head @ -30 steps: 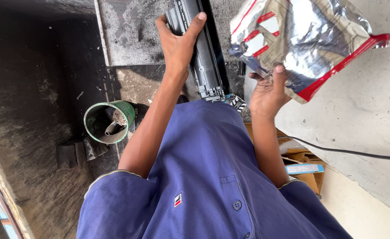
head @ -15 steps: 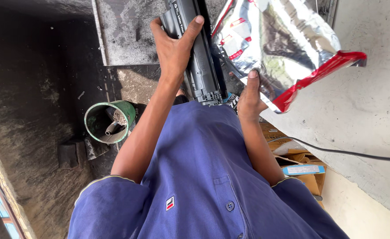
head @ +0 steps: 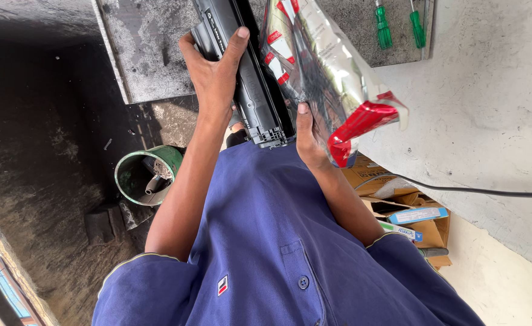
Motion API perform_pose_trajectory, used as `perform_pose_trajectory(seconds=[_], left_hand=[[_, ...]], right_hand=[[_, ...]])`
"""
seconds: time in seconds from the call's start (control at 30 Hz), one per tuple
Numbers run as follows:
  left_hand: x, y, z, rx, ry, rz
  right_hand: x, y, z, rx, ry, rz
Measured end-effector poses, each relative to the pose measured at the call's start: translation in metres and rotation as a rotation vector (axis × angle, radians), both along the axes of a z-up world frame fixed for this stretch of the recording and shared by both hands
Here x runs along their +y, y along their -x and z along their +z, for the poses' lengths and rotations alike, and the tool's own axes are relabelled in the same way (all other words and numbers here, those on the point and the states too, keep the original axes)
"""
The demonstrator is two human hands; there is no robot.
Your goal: The person opens a sealed toner powder pouch and pours the powder into a disassembled printer toner cartridge. They repeatedly lift and tilt the cartridge to distribute the powder, then set it down on the work surface.
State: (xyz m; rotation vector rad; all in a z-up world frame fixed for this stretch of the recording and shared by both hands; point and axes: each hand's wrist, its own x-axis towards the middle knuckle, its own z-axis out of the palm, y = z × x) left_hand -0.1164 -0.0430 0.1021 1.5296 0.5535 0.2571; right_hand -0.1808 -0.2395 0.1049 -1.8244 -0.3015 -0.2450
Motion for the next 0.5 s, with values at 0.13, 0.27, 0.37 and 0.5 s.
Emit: perform_pose_trajectory(seconds=[0.13,0.27,0.37,0.5], left_hand=[[0.0,-0.001,0.003,0.012,-0.008,0.003],[-0.001,-0.001,0.004,0.008,0.012,0.002],[-0.001,-0.002,0.004,-0.028,0.031,-0.001],[-0.002,-0.001,0.004,-0.006,0.014,-0.011]], right_hand=[[0.001,-0.001,0.012,0.05,0.124,0.046],[0.004,0.0,0.015,0.006,0.181,-0.009],[0.005,-0.001,0.014,-0.037,0.199,-0.021],[0.005,-0.004,0.016,-0.061,0.223,-0.032]])
